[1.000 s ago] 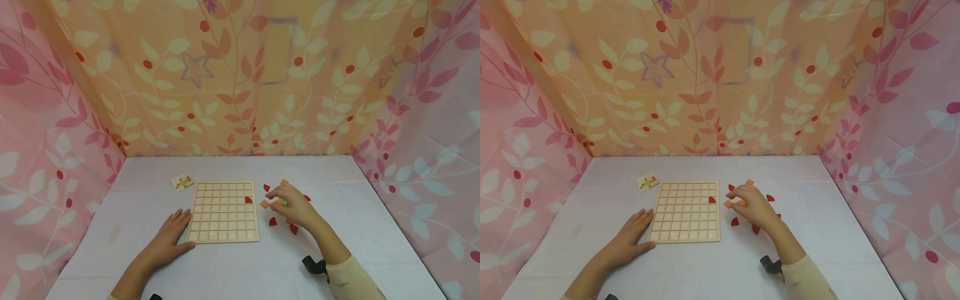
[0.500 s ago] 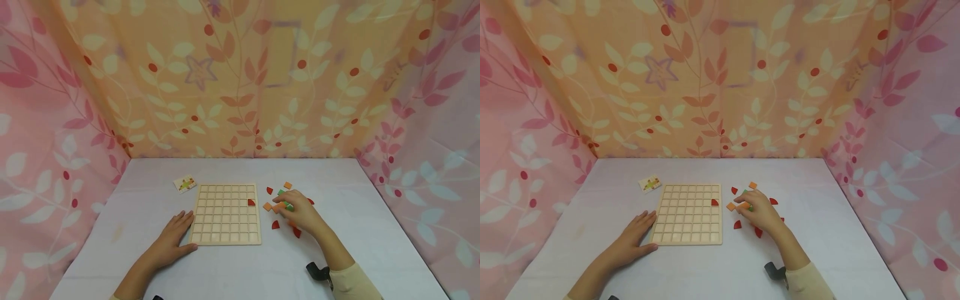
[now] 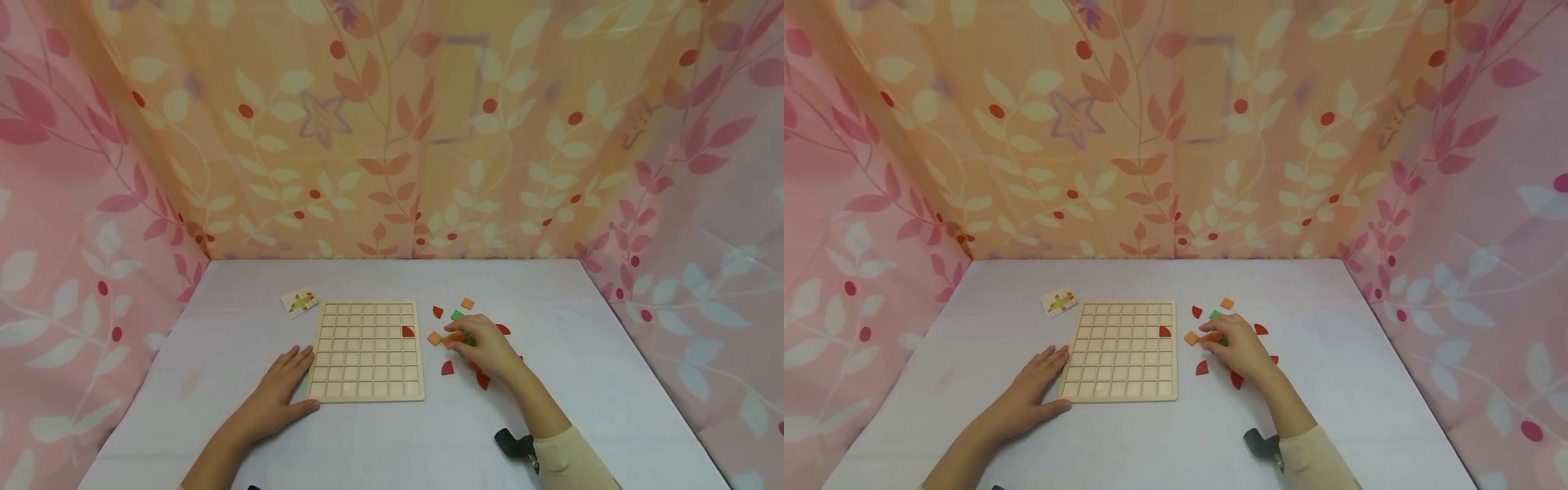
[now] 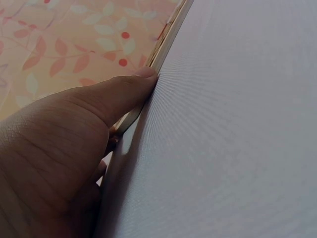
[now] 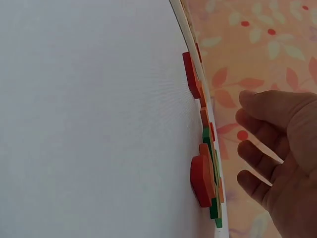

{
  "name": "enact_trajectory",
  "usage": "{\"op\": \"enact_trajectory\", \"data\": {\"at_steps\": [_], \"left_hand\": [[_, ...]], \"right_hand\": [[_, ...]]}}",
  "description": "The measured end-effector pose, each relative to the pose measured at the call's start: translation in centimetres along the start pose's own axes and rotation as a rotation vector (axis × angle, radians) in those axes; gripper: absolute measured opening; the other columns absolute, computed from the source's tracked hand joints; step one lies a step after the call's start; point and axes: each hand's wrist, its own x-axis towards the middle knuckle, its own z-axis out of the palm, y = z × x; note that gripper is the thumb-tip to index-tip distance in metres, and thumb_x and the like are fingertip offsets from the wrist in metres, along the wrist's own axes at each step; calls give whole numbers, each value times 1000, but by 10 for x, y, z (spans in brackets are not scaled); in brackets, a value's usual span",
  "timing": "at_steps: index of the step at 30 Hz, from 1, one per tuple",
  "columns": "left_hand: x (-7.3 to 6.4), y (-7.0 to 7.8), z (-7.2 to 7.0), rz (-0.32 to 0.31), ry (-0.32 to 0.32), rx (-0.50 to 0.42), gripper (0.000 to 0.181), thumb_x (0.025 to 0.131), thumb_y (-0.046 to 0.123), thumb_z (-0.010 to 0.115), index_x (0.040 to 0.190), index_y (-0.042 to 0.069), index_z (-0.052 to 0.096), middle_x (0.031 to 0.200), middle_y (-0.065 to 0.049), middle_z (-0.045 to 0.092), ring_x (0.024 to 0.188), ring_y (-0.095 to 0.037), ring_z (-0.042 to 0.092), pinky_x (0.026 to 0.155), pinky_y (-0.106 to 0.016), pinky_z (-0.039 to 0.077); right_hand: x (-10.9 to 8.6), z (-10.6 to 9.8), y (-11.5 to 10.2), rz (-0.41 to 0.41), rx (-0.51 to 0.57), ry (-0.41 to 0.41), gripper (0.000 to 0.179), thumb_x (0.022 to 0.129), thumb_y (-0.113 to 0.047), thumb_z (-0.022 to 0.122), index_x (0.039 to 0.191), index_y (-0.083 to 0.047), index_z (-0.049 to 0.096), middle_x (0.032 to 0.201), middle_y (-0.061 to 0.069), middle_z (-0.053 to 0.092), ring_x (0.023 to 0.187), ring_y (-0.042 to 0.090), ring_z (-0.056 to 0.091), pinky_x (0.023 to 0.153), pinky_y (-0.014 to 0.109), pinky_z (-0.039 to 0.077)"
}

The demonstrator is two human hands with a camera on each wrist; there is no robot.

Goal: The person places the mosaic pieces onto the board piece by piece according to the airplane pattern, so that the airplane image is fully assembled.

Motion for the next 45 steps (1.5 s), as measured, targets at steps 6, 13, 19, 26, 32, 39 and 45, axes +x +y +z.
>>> {"op": "enact_trajectory", "data": {"at_steps": [6, 13, 19, 26, 32, 39, 45], "left_hand": [[3, 1, 0, 8, 9, 4, 96, 86, 56, 77, 160, 10, 36, 168, -2, 30, 158, -33, 16, 129, -27, -4], [2, 1, 0, 12, 9, 7, 96, 85, 54, 78, 159, 9, 36, 168, -3, 30, 158, -34, 17, 128, -26, -4], [-2, 0, 2, 31, 19, 17, 96, 86, 56, 76, 159, 7, 37, 168, -4, 31, 157, -35, 18, 124, -16, -9], [0, -2, 3, 70, 65, 25, 94, 86, 54, 77, 158, 6, 39, 166, -7, 35, 155, -39, 22, 124, -16, -8], [0, -3, 3, 51, 42, 21, 95, 86, 55, 77, 159, 7, 37, 167, -5, 33, 156, -37, 20, 125, -17, -9], [0, -2, 2, 7, 7, 0, 96, 86, 57, 76, 160, 10, 36, 168, -1, 29, 158, -33, 15, 126, -21, -7], [0, -3, 2, 1, 0, 4, 97, 86, 58, 76, 160, 11, 35, 169, 0, 28, 158, -32, 15, 127, -23, -7]], "right_hand": [[3, 8, 8, 44, -41, -16, 34, 89, -21, 82, 123, -24, 75, 119, -9, 70, 120, 19, 56, 102, 45, 54], [4, 16, 14, 22, -83, -14, 36, 90, -21, 80, 125, -22, 74, 120, -9, 71, 113, 17, 55, 99, 43, 53], [5, 21, 17, -2, -148, -14, 36, 90, -22, 81, 125, -22, 75, 124, -5, 72, 113, 19, 55, 99, 44, 52], [6, 21, 15, -9, -174, -3, 31, 88, -20, 82, 119, -21, 77, 119, -2, 72, 107, 19, 54, 95, 42, 50], [6, 20, 15, -15, -229, 10, 32, 87, -23, 83, 119, -21, 77, 120, -2, 71, 107, 21, 55, 94, 43, 49], [6, 21, 18, -5, -240, 1, 28, 88, -26, 82, 116, -23, 78, 114, -6, 69, 103, 17, 53, 88, 38, 46], [6, 21, 17, -14, -227, 2, 23, 88, -26, 82, 111, -24, 79, 110, -8, 68, 102, 16, 54, 89, 38, 46]]}}
